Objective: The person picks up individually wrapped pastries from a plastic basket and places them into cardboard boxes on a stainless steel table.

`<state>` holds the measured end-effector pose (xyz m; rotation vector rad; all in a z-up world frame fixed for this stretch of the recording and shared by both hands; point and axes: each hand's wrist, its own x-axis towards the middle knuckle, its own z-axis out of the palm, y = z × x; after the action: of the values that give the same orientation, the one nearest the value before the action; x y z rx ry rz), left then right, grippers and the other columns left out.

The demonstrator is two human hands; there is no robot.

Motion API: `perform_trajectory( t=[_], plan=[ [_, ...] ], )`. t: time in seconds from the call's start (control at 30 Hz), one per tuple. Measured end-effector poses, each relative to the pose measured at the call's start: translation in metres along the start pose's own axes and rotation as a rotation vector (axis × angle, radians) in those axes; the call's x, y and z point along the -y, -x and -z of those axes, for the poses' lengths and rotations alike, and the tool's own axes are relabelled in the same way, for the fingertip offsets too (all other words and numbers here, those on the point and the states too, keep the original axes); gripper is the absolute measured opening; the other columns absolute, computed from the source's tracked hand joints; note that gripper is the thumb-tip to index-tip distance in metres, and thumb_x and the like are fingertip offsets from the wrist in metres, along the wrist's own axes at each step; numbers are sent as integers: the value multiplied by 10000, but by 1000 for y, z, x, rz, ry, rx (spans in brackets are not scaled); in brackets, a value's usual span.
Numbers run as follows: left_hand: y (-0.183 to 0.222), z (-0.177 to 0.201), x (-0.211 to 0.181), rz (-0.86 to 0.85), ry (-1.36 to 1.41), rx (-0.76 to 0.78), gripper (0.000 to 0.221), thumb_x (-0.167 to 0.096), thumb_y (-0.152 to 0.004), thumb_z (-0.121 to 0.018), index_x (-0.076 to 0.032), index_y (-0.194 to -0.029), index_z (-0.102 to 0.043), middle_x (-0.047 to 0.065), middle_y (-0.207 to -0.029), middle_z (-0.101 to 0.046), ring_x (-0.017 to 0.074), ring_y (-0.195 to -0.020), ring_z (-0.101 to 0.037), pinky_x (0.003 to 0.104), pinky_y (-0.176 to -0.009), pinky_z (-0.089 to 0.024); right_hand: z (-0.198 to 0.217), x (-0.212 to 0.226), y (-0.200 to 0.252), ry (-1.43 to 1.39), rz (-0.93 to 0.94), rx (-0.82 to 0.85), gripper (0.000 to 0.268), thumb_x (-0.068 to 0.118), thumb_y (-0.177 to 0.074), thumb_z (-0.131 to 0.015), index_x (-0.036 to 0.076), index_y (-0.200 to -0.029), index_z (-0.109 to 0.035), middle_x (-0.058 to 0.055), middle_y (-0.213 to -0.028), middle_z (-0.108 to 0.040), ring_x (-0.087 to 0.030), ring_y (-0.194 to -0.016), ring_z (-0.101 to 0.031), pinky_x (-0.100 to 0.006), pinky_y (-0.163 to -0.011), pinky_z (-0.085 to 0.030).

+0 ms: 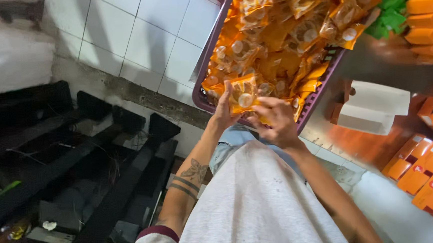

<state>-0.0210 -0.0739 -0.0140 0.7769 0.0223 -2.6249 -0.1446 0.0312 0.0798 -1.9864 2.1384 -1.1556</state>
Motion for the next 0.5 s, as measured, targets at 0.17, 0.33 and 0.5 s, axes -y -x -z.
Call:
perform_trajectory(
  t=[0.17,0.33,0.5],
  plan=[
    [-22,-10,31,101,-44,-146,851,-712,-948,-674,0,-1410,-614,230,-1306,-696,401,-1106,-734,545,-971,-603,53,-13,0,-66,-443,-178,210,240,-1020,-768,60,-1126,-750,-104,-1114,-677,-270,-897,-702,-353,-774,-575],
    [-37,-51,75,231,-322,-197,982,-765,-930,-627,-47,-1574,-441,286,-1261,-685,342,-947,-770,403,-821,-665,64,-48,48,-180,-748,-195,516,454,-863,-938,42,-1032,-677,-114,-903,-671,-245,-694,-678,-323,-570,-553],
    [-49,-130,122,176,-128,62,861,-714,-1016,-592,50,-1412,-597,313,-1345,-649,431,-1190,-683,615,-1025,-550,109,-82,85,-505,-1127,-442,220,233,-1002,-774,111,-1162,-686,0,-982,-664,-81,-862,-644,-266,-726,-583]
  ],
)
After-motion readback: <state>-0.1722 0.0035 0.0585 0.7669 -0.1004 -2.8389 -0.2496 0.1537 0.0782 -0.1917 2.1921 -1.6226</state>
